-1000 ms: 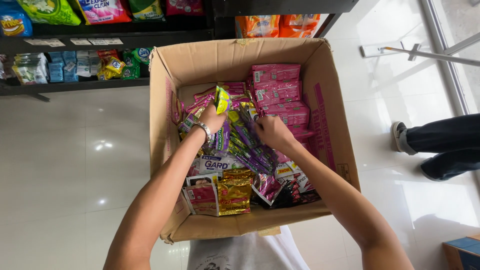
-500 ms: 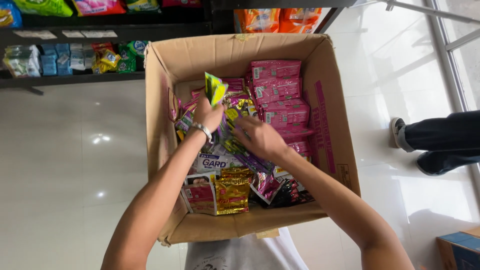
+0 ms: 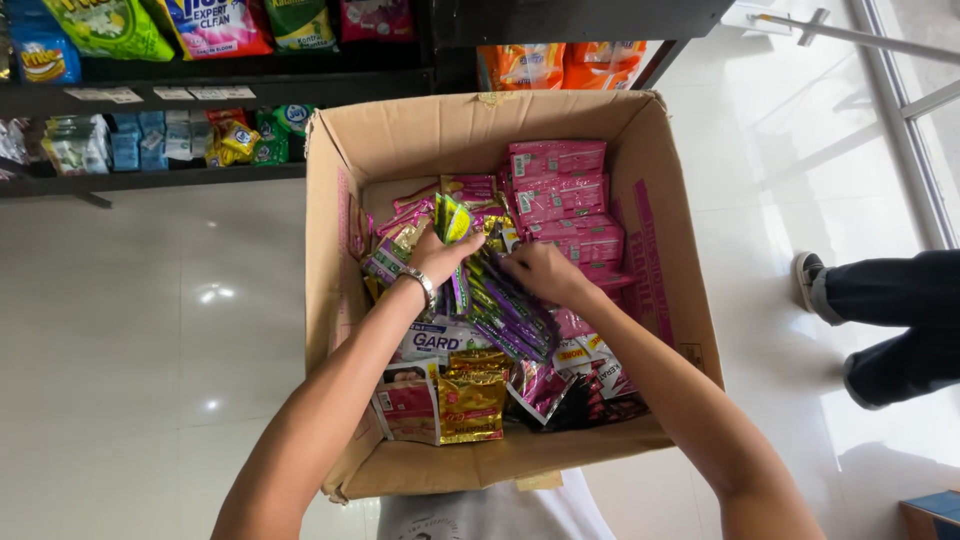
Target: The person sorts various small packets of personal care products from a cardboard box and arranges them on store shelves. They handle multiple types of sachets, including green, purple, pink, and gold packets, organizing them into neat rows on the display racks.
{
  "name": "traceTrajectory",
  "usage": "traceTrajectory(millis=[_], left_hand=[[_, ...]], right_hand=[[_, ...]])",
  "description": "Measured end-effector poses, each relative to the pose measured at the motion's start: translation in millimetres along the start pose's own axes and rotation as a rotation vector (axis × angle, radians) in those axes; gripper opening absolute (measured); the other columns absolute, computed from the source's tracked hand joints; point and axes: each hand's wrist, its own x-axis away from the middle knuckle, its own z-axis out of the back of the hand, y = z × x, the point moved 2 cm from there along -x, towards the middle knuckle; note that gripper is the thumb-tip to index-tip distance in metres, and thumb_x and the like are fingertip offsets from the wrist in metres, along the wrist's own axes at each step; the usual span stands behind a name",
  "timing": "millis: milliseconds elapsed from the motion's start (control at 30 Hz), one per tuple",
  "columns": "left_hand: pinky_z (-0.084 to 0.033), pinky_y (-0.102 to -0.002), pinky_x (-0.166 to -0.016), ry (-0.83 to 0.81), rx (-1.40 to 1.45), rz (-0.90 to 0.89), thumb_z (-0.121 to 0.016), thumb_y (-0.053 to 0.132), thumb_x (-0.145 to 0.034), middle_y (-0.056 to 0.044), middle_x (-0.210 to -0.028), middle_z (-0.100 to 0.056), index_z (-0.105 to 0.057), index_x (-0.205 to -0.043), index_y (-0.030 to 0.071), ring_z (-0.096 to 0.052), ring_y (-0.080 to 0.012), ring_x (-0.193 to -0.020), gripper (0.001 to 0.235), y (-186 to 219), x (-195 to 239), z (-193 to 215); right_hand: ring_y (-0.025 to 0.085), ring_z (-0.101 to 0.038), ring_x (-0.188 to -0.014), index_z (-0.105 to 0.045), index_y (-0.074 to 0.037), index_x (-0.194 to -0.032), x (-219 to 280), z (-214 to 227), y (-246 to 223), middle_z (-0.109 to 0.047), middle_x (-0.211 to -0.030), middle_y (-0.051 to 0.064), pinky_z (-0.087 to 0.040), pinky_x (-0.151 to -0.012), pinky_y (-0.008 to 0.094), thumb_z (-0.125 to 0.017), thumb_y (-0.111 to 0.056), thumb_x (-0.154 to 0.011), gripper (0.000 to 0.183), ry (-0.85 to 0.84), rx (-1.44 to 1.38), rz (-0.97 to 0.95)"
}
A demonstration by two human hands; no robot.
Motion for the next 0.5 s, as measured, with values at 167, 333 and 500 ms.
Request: traceTrajectory(millis=[167,333,500], left_hand=[[-0.055,-0.035,-0.080,-0.078,-0.016,0.064,-0.082,0.045,-0.082,-0.005,-0.095,-0.077,-0.072,-0.104,0.008,-0.072,-0.0192,-0.086,0.043,3,2,-5],[-0.057,-0.035,-0.078,-0.104,0.068,0.014,-0.078,0.032,-0.081,-0.005,-0.096,-0.078,-0.074,-0.105,0.008,-0.073,-0.0187,-0.086,0.035,-30,-22,0],[-0.061,-0.037,-0.067,0.046,0.091,-0.009,-0.071,0.006,-0.079,-0.009,-0.092,-0.078,-0.071,-0.103,0.004,-0.075,-0.0196,-0.078,0.024,-35,-29,12]], right_hand=[[0.036,-0.073,-0.077,-0.074,0.001,-0.097,10,15,-69,-0.073,-0.088,0.022,-0.056,-0.077,0.044,-0.063,-0.022,-0.100,0.026,0.125,-0.024,-0.165],[0.042,-0.068,-0.088,-0.068,0.010,-0.112,9,23,-98,-0.068,-0.103,0.028,-0.055,-0.076,0.046,-0.067,-0.013,-0.093,0.030,0.213,-0.146,0.379],[0.039,-0.071,-0.097,-0.072,0.001,-0.108,-3,7,-44,-0.072,-0.104,0.022,-0.057,-0.089,0.046,-0.067,-0.025,-0.097,0.029,0.176,0.032,0.072]])
